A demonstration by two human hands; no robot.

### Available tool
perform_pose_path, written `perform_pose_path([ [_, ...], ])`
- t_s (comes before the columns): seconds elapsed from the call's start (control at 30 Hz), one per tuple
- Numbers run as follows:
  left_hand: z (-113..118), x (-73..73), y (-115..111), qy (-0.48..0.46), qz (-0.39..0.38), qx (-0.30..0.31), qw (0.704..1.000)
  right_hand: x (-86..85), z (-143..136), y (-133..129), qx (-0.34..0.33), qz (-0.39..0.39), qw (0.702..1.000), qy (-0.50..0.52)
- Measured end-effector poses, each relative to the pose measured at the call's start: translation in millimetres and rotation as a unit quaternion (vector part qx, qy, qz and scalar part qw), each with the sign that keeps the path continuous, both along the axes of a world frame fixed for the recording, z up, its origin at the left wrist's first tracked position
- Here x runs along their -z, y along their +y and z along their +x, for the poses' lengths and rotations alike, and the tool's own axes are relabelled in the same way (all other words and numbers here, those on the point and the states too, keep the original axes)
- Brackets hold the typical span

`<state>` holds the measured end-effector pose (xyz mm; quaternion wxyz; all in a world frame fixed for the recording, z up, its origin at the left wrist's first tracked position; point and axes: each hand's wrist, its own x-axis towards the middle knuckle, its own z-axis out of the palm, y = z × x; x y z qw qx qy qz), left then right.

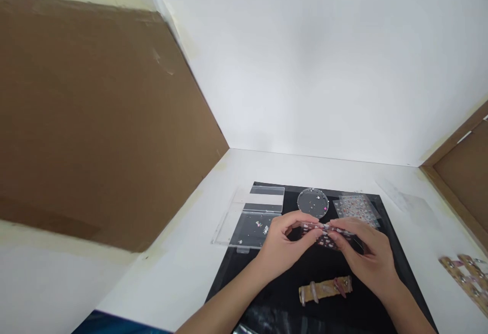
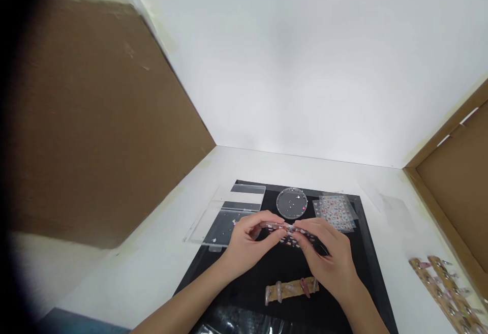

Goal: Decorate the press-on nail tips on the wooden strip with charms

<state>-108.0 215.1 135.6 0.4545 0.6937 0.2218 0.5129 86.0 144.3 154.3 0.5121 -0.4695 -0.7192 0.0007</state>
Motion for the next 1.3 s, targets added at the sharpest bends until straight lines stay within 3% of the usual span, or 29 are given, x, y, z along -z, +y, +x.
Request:
perform_pose_path([
  [0.2,3,0.5,-2,-0.02,-0.014,-0.026,0.999,-4.2,-1,-1,0.004,0.004,1.0,-0.008],
  [0.53,1,-7.3,-3,-0.017,0.09,-0.063,0.994,-9.9,-1,2,-0.019,0.031,0.997,-0.071],
  [0.93,1,3.6,-2,-0.015,0.19,-0.017,0.982,-7.9,-3,2,-0.069,-0.023,0.997,0.0],
  [1.2,-3,7.2,6,0.041,0.212,-0.005,0.976,-5.4,8,4,-0.04,-0.021,0.997,-0.059],
  [1.3,-4,6.9,7,0.05,0.203,0.014,0.978,-4.1,11,4,-0.053,-0.053,0.996,-0.04],
])
